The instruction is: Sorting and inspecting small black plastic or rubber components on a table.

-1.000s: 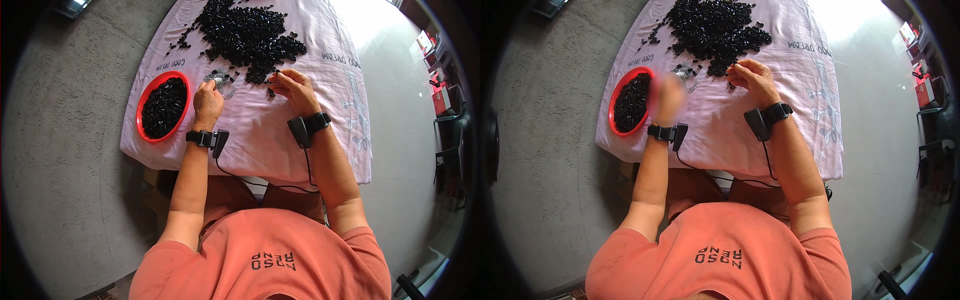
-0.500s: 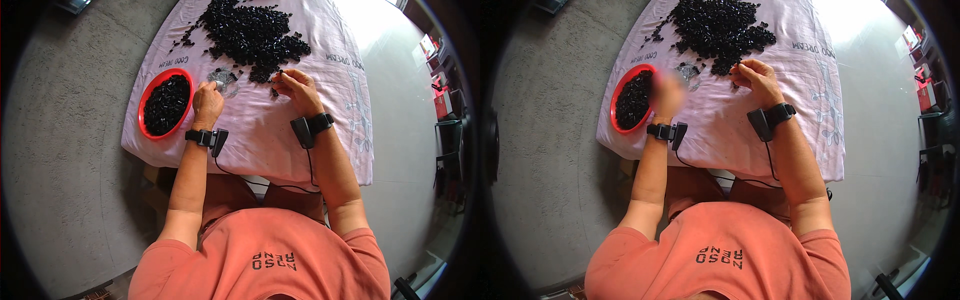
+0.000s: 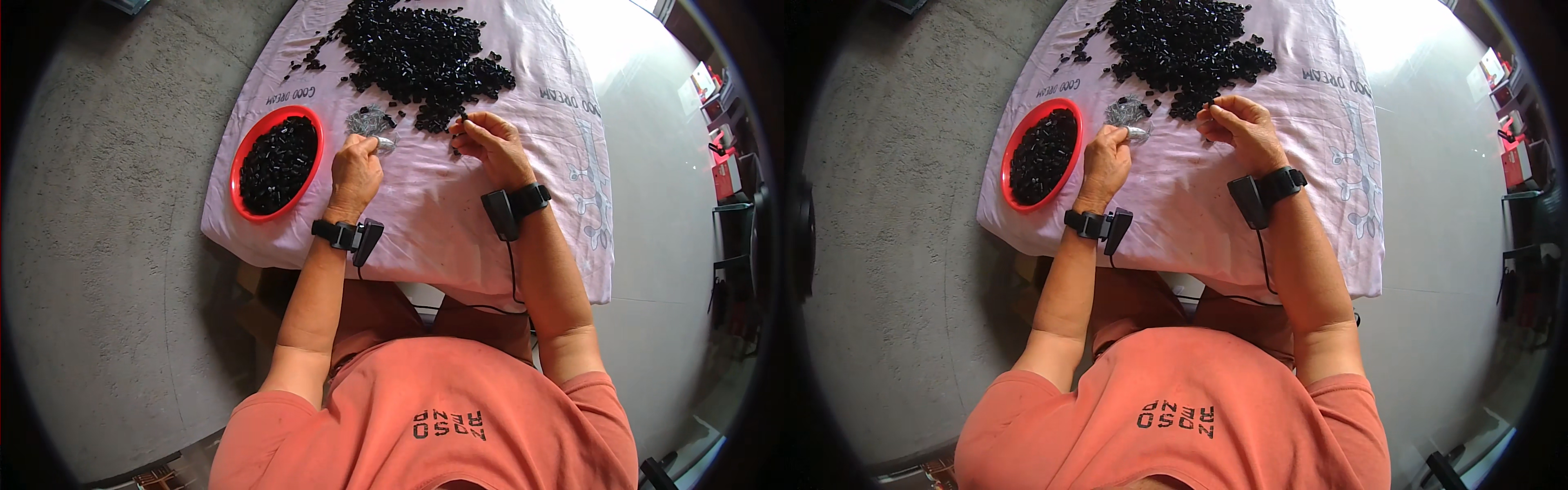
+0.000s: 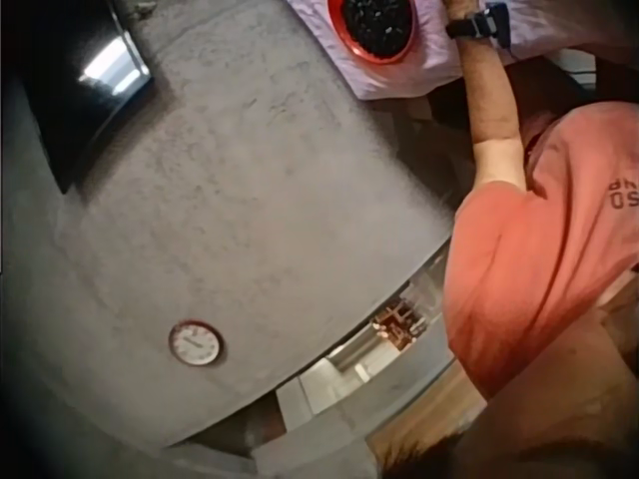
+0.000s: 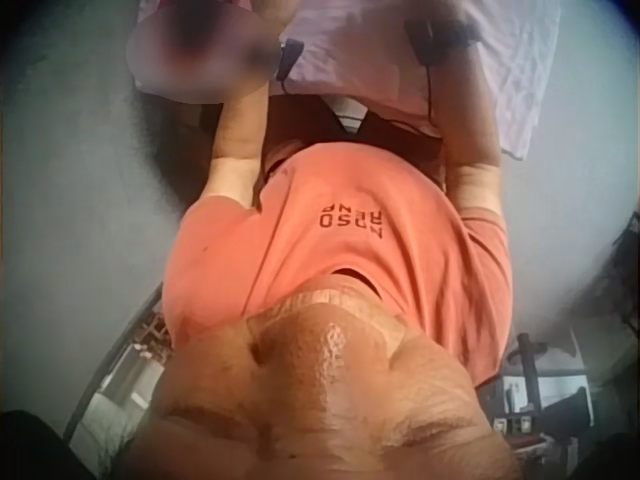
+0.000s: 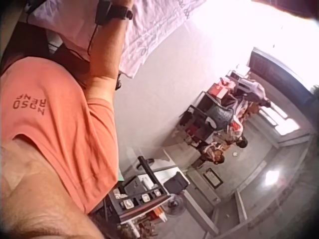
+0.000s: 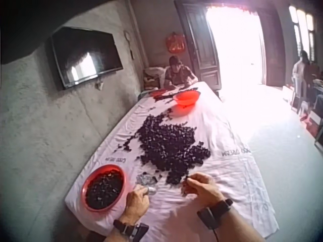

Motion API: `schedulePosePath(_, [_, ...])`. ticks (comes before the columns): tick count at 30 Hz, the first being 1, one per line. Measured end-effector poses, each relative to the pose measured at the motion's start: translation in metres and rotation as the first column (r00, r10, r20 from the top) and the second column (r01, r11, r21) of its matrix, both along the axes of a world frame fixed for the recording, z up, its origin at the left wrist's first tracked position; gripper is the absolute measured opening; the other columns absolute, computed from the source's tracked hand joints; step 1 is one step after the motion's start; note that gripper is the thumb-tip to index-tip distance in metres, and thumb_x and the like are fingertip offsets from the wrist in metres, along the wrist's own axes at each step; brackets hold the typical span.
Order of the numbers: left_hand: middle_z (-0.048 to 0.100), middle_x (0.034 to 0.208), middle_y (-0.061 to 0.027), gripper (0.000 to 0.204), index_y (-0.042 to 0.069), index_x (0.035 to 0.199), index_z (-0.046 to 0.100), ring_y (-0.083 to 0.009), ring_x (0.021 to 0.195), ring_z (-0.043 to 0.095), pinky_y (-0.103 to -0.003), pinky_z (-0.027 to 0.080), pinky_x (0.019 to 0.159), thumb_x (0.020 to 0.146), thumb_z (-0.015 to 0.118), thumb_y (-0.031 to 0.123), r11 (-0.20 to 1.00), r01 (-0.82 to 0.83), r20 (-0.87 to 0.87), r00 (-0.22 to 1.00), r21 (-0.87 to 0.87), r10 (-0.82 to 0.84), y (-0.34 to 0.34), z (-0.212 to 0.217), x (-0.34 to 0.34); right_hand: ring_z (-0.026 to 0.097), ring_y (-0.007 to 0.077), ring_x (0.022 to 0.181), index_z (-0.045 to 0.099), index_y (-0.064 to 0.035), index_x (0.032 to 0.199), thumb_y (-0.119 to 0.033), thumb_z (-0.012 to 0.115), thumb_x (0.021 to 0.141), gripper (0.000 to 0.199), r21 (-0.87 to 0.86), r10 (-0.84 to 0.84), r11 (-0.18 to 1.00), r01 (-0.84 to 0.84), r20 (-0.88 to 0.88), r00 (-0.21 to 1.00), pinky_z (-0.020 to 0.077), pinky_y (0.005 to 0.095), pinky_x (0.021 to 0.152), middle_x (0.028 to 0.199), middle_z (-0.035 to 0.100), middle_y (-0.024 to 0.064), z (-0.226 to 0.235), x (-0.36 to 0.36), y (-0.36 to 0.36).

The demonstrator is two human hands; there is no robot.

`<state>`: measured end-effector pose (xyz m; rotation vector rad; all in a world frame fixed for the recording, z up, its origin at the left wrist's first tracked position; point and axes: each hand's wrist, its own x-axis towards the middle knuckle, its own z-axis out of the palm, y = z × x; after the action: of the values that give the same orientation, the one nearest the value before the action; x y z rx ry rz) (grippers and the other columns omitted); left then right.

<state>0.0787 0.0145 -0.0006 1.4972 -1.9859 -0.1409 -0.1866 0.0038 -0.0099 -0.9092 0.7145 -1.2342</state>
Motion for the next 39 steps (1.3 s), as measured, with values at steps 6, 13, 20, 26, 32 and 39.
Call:
schedulePosePath(6, [0.062, 0.087, -0.0194, 0.013, 0.001, 0.085, 0.064, -0.0394, 0.084, 0.061, -0.046, 0.050, 0.074, 0.080, 0.052, 0.001, 0.999, -0.047, 0.068, 0.997, -0.006, 0.047, -0.003, -0.006, 0.006, 0.070, 0.0164, 0.085, 0.064, -0.0042, 0.106, -0.016, 0.063, 0.095, 0.016, 0.003, 0.010, 1.000, -0.010, -0.003, 1.000, 0.0587, 0.0290, 0.076, 0.099, 0.071, 0.0092, -0.001, 0.000, 0.000])
schedulePosePath(13, [0.062, 0.087, -0.0199, 0.013, 0.001, 0.085, 0.064, -0.0401, 0.084, 0.061, -0.047, 0.050, 0.074, 0.081, 0.052, 0.001, 0.999, 0.025, 0.053, 0.998, 0.043, -0.027, -0.001, -0.004, 0.000, 0.071, 0.0169, 0.085, 0.064, -0.0036, 0.107, -0.015, 0.064, 0.095, 0.017, 0.006, 0.010, 1.000, -0.010, -0.019, 1.000, 0.0586, 0.0294, 0.077, 0.099, 0.071, 0.0095, 0.002, 0.001, 0.001])
schedulePosePath(20, [0.062, 0.087, -0.0203, 0.009, 0.000, 0.084, 0.059, -0.0411, 0.084, 0.061, -0.048, 0.049, 0.073, 0.083, 0.052, 0.004, 0.995, -0.097, 0.086, 0.992, -0.006, 0.097, -0.001, -0.006, 0.008, 0.070, 0.0167, 0.086, 0.064, -0.0035, 0.107, -0.015, 0.064, 0.095, 0.017, 0.009, 0.015, 1.000, -0.015, -0.030, 0.999, 0.0585, 0.0297, 0.077, 0.099, 0.071, 0.0095, 0.001, 0.001, 0.000])
schedulePosePath(26, [0.064, 0.088, -0.0198, 0.010, 0.000, 0.085, 0.061, -0.0404, 0.085, 0.062, -0.047, 0.049, 0.072, 0.083, 0.052, 0.004, 0.995, -0.095, 0.024, 0.995, 0.012, 0.095, 0.002, -0.003, 0.007, 0.070, 0.0163, 0.085, 0.064, -0.0035, 0.107, -0.015, 0.063, 0.095, 0.017, 0.004, 0.023, 1.000, -0.023, -0.030, 0.999, 0.0585, 0.0297, 0.077, 0.099, 0.071, 0.0093, 0.002, 0.001, 0.000])
schedulePosePath(32, [0.064, 0.088, -0.0182, 0.014, 0.002, 0.091, 0.065, -0.0384, 0.083, 0.062, -0.044, 0.050, 0.071, 0.084, 0.052, 0.003, 1.000, -0.011, 0.045, 0.999, 0.005, 0.010, 0.014, -0.004, 0.008, 0.070, 0.0160, 0.085, 0.064, -0.0034, 0.106, -0.016, 0.063, 0.095, 0.016, -0.001, 0.024, 1.000, -0.024, -0.025, 0.999, 0.0582, 0.0294, 0.077, 0.099, 0.071, 0.0089, 0.001, 0.001, 0.001])
schedulePosePath(39, [0.063, 0.087, -0.0177, 0.011, 0.002, 0.091, 0.064, -0.0373, 0.080, 0.062, -0.042, 0.049, 0.070, 0.084, 0.055, 0.003, 0.996, -0.082, 0.021, 0.996, -0.038, 0.083, 0.013, -0.007, 0.021, 0.070, 0.0167, 0.085, 0.064, -0.0033, 0.106, -0.015, 0.064, 0.095, 0.016, 0.011, 0.017, 1.000, -0.017, -0.041, 0.999, 0.0582, 0.0295, 0.076, 0.098, 0.071, 0.0092, 0.004, 0.002, 0.002])
